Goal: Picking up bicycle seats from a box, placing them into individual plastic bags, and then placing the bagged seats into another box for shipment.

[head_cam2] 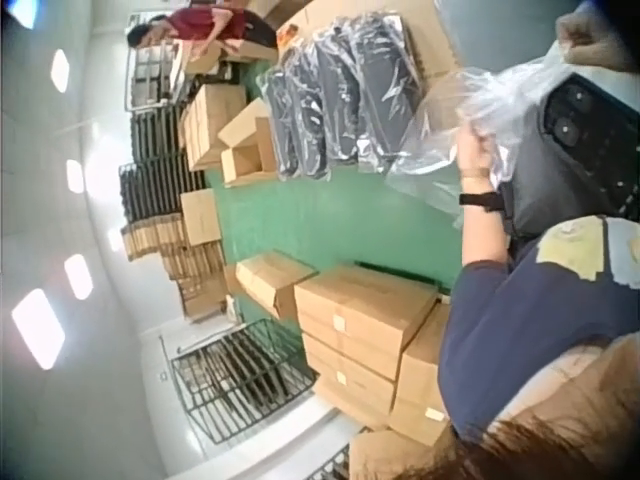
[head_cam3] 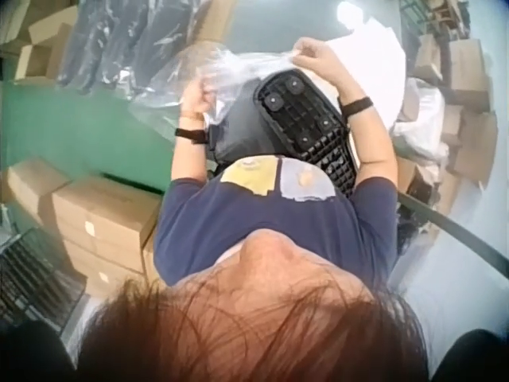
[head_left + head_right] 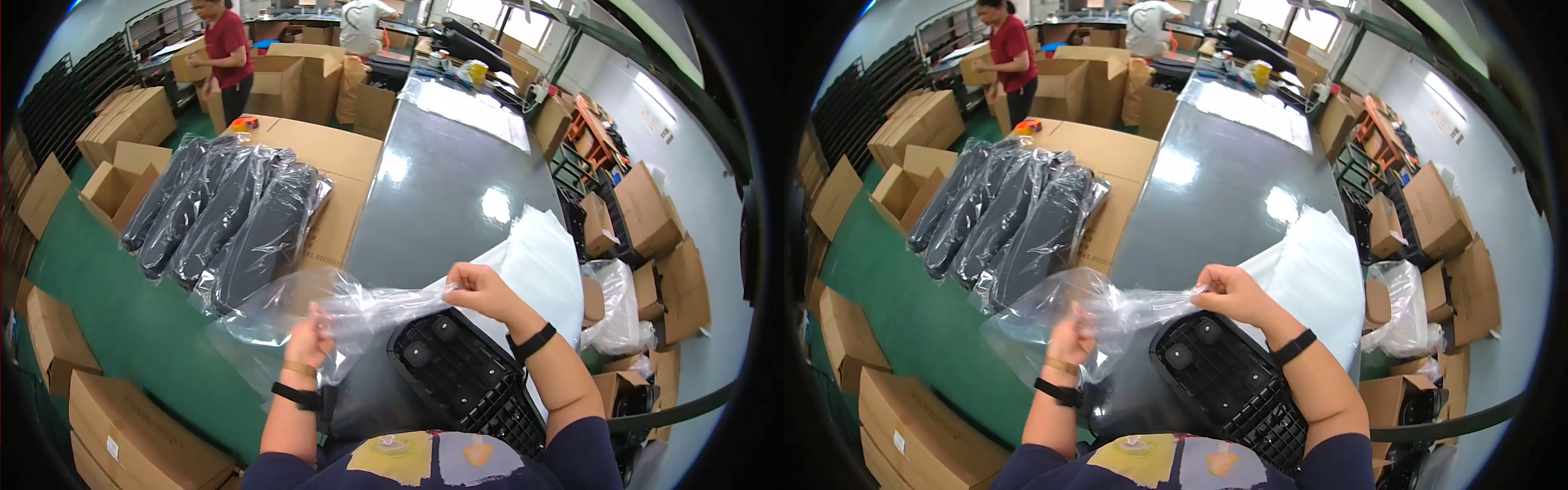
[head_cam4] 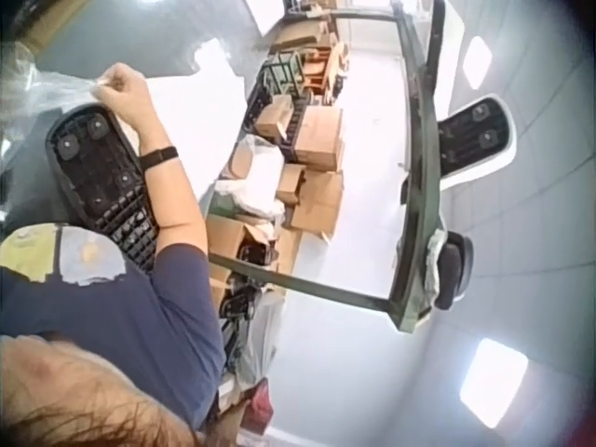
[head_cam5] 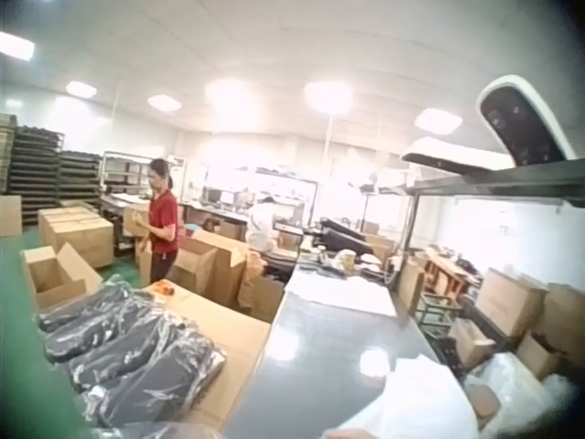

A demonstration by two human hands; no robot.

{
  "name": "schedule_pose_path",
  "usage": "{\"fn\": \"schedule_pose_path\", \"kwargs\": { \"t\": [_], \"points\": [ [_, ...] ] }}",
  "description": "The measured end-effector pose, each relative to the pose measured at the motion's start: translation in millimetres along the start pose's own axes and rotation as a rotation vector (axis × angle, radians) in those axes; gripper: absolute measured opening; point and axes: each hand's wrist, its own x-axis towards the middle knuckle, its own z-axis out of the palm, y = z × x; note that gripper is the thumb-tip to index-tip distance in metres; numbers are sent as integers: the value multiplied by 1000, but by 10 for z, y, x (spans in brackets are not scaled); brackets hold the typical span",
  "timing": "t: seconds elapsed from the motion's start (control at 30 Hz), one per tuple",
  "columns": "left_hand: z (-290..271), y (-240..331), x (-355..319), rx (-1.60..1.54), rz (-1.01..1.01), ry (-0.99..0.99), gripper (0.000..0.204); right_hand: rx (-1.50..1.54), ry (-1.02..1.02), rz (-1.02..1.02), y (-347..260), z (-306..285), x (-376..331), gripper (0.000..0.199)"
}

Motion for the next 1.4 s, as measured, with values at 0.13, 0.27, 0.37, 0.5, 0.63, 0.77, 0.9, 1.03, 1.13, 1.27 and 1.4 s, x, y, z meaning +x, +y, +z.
{"fn": "schedule_pose_path", "kwargs": {
  "t": [0.13, 0.27, 0.37, 0.5, 0.63, 0.77, 0.9, 1.03, 1.13, 1.27, 1.4],
  "points": [
    [519, 580, -382, -102, 352, -496, 33, -968, 208, -541, 131, -250, 270, 31],
    [667, 100, -354, 1343, 1096, -308, 36, -1333, 460, -513, 702, -542, 589, 13],
    [424, -398, -203, 1914, 757, -131, 51, -1416, 91, 78, 1330, -587, 532, 27],
    [432, -748, -360, 1786, 474, -138, 56, -1223, -136, 239, 1218, -656, 71, 37],
    [443, -871, -445, 1736, 301, -123, 59, -1114, -200, 189, 1294, -612, -265, 38],
    [472, -894, -522, 1777, 257, -182, 60, -1123, 3, 117, 1362, -480, -322, 33],
    [528, -879, -628, 1840, 228, -266, 58, -1213, 245, -117, 1247, -512, -239, 26],
    [949, -610, -538, 1751, 671, -169, 54, -1276, 436, -99, 770, -695, 300, 28],
    [1379, -236, -11, 1667, 1083, -57, 35, -1211, 632, -115, 579, -998, 712, 29],
    [1443, -308, 479, 1469, 1116, 17, 22, -818, 784, 99, 845, -1104, 691, 37],
    [1239, -833, 404, 1302, 1038, -162, 24, -501, 823, -305, 1866, -1157, -35, 31]
  ]
}}
